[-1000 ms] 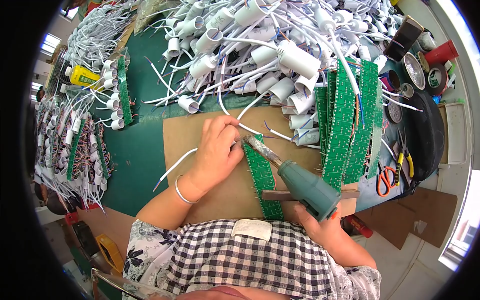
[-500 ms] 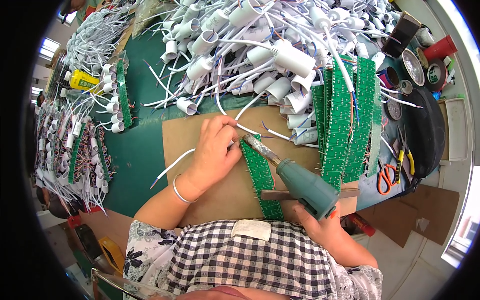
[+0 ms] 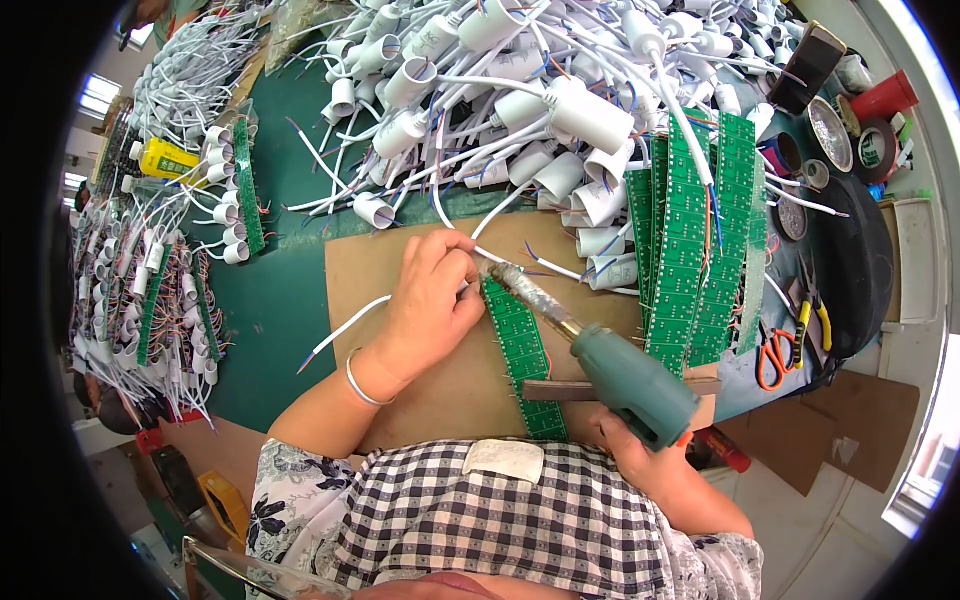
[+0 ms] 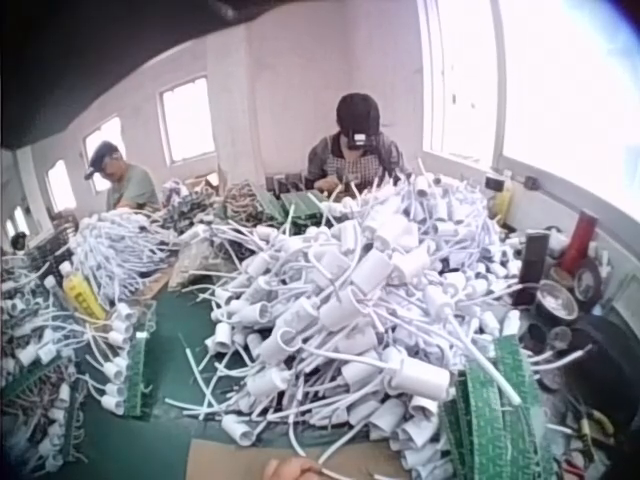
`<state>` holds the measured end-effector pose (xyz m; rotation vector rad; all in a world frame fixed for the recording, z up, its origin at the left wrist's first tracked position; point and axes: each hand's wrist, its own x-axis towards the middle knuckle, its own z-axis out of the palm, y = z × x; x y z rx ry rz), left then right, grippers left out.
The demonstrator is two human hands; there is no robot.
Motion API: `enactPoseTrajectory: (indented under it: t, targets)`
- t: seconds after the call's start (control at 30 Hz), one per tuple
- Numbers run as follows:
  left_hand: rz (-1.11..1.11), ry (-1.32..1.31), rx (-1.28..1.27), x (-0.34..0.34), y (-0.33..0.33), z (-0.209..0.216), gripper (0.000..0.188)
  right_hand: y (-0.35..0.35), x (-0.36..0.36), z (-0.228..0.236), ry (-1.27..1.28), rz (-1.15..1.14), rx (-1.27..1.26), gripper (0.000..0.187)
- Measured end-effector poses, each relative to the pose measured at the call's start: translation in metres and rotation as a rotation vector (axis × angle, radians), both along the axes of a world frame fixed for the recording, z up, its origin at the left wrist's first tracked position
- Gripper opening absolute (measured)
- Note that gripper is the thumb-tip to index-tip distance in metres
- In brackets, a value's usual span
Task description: The person solders wires from light sockets onto a circuit board using a soldering gun, sets the assembled board aside, and solders socket wires onto a new circuit board.
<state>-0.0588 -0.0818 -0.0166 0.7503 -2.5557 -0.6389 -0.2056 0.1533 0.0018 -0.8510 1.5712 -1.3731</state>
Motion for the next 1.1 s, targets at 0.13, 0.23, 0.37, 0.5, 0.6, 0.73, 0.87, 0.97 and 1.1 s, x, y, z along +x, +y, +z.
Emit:
enactPoseTrajectory:
  t: [0.13, 0.23, 0.37, 0.5, 0.6, 0.73, 0.87, 0.97, 1.1]
  targets:
    - [-0.003, -0.014, 0.004, 0.001, -0.001, 0.003, 0.016, 0.002, -0.002, -0.008, -0.002, -0.043, -0.093, 0.042]
    - [-0.026, -0.021, 0.006, 0.001, -0.003, 0.002, 0.016, 0.004, -0.002, -0.01, -0.042, -0.032, -0.079, 0.046]
    - [-0.034, -0.022, 0.006, 0.001, -0.003, 0.002, 0.016, 0.004, -0.002, -0.011, -0.01, -0.028, -0.061, 0.05]
    - [-0.038, -0.016, 0.013, 0.002, -0.003, 0.003, 0.017, 0.004, -0.002, -0.009, -0.036, -0.034, -0.013, 0.052]
    - [-0.041, -0.004, 0.007, 0.003, -0.003, 0.002, 0.017, 0.001, -0.002, -0.008, -0.049, -0.037, -0.015, 0.049]
    - [-0.039, 0.006, 0.01, 0.003, -0.002, 0.002, 0.018, -0.002, -0.006, -0.006, 0.038, 0.063, 0.001, 0.041]
    - [-0.04, 0.012, 0.012, 0.003, -0.002, 0.002, 0.018, -0.002, -0.005, -0.004, 0.129, 0.078, 0.01, 0.032]
    - [-0.036, 0.021, 0.016, 0.002, -0.002, 0.001, 0.018, -0.006, -0.005, -0.002, 0.135, 0.075, 0.009, 0.031]
    - [-0.035, 0.02, 0.015, 0.002, -0.002, 0.001, 0.018, -0.009, -0.004, 0.002, 0.153, 0.099, 0.049, 0.032]
